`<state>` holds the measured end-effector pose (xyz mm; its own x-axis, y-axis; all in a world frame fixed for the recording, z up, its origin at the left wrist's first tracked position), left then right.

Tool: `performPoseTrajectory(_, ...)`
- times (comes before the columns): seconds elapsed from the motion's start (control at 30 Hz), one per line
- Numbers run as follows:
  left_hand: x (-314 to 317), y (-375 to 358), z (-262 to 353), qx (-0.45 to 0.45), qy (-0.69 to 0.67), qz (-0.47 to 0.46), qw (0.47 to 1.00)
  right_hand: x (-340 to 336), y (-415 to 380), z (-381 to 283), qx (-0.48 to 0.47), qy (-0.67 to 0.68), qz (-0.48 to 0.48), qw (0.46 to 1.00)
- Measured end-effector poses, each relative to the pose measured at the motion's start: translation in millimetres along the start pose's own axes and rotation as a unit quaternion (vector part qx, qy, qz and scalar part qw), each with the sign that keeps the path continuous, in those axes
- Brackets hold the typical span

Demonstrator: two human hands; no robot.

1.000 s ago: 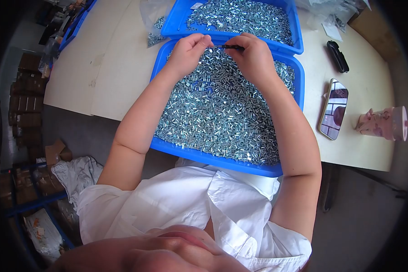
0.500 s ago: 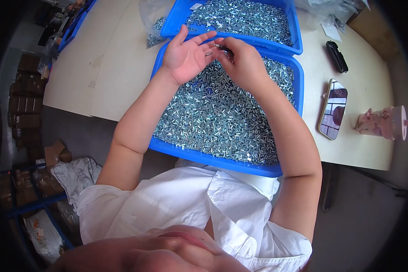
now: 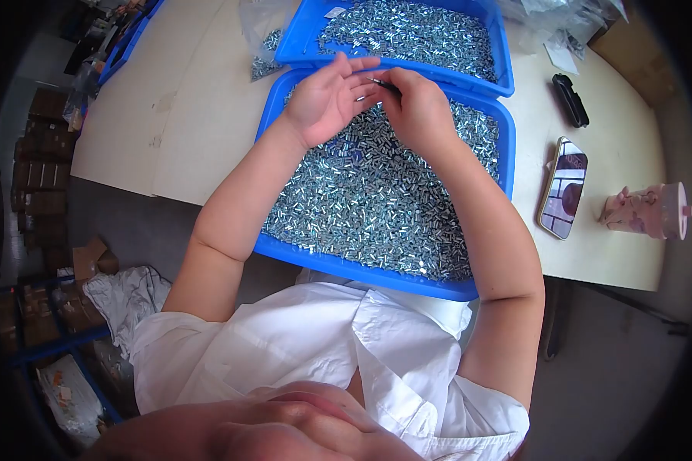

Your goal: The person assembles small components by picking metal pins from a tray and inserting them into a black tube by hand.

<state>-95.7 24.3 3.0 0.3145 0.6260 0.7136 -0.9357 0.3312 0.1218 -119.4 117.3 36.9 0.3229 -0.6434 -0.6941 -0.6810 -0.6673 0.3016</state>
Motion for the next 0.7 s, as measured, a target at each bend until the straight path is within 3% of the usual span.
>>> performPoseTrajectory(0.07,-21.3,-7.0,-9.6,-0.097,0.180,0.086,0.975,-5.2,0.5,6.1,0.010,0.036,0.022,0.999)
performPoseTrajectory(0.17,-18.2,-9.1,-8.0,-0.115,0.213,0.102,0.965,-7.5,0.9,3.9,0.002,0.134,0.019,0.991)
performPoseTrajectory(0.4,-17.3,-8.9,-9.1,-0.141,0.191,0.094,0.967,-7.4,0.7,-2.7,-0.043,0.140,-0.002,0.989)
performPoseTrajectory(0.53,-18.7,-7.7,-7.5,-0.125,0.146,0.083,0.978,-11.1,0.1,-6.1,-0.007,0.177,-0.002,0.984)
performPoseTrajectory(0.6,-19.3,-8.9,4.6,-0.078,0.168,0.121,0.975,-17.4,-0.8,-10.1,0.000,0.067,0.021,0.998)
performPoseTrajectory(0.7,-21.1,-7.7,13.9,-0.025,0.164,0.108,0.980,-17.2,0.5,-9.1,-0.017,0.033,0.024,0.999)
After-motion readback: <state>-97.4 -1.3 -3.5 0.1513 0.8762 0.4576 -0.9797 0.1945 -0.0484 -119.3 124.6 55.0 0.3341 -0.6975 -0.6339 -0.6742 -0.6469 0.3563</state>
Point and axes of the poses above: each hand's wrist, its own y-axis towards the middle knuckle, its own x-axis out of the palm, z = x × y, the point moved 9 cm from there along y, towards the middle knuckle, and after that the axes turned 12 degrees about -z, right-handed, at the moved point
